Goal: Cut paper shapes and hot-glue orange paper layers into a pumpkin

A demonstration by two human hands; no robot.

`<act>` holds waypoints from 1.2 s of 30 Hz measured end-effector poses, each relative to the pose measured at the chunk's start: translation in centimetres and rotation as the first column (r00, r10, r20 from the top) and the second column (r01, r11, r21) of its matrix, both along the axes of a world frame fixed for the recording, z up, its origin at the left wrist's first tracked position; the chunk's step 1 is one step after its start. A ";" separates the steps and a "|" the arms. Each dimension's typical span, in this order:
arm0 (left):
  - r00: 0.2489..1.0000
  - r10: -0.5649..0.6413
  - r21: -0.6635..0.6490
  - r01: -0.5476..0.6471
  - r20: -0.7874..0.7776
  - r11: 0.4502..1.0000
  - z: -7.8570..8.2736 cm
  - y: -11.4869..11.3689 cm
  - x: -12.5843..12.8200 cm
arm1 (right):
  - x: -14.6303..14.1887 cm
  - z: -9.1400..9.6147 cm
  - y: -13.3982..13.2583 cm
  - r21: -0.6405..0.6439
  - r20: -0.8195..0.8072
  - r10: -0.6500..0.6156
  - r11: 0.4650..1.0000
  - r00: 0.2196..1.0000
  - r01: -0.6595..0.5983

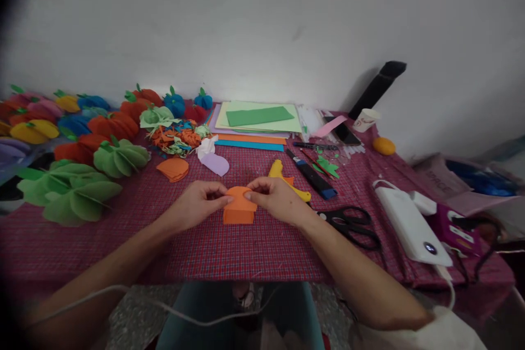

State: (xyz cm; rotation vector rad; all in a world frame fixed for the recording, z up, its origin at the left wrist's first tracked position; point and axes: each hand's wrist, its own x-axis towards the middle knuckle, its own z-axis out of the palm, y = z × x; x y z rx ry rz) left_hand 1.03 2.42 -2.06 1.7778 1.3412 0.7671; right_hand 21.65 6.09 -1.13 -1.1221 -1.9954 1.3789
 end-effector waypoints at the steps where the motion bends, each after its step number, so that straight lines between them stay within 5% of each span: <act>1: 1.000 -0.014 -0.013 0.014 -0.007 1.000 -0.2 0.0 -0.1 | 0.1 -0.2 0.2 0.007 0.028 0.009 1.000 1.000 -0.009; 12: 0.981 0.111 0.024 -0.109 -0.159 0.994 -0.3 0.3 -1.6 | -0.1 -1.4 0.5 -0.056 0.167 0.087 0.995 0.982 -0.079; 36: 0.920 0.038 0.152 0.023 -0.391 0.988 -1.5 -0.3 -1.4 | -0.4 -1.3 0.0 0.014 0.286 0.076 0.996 0.955 -0.083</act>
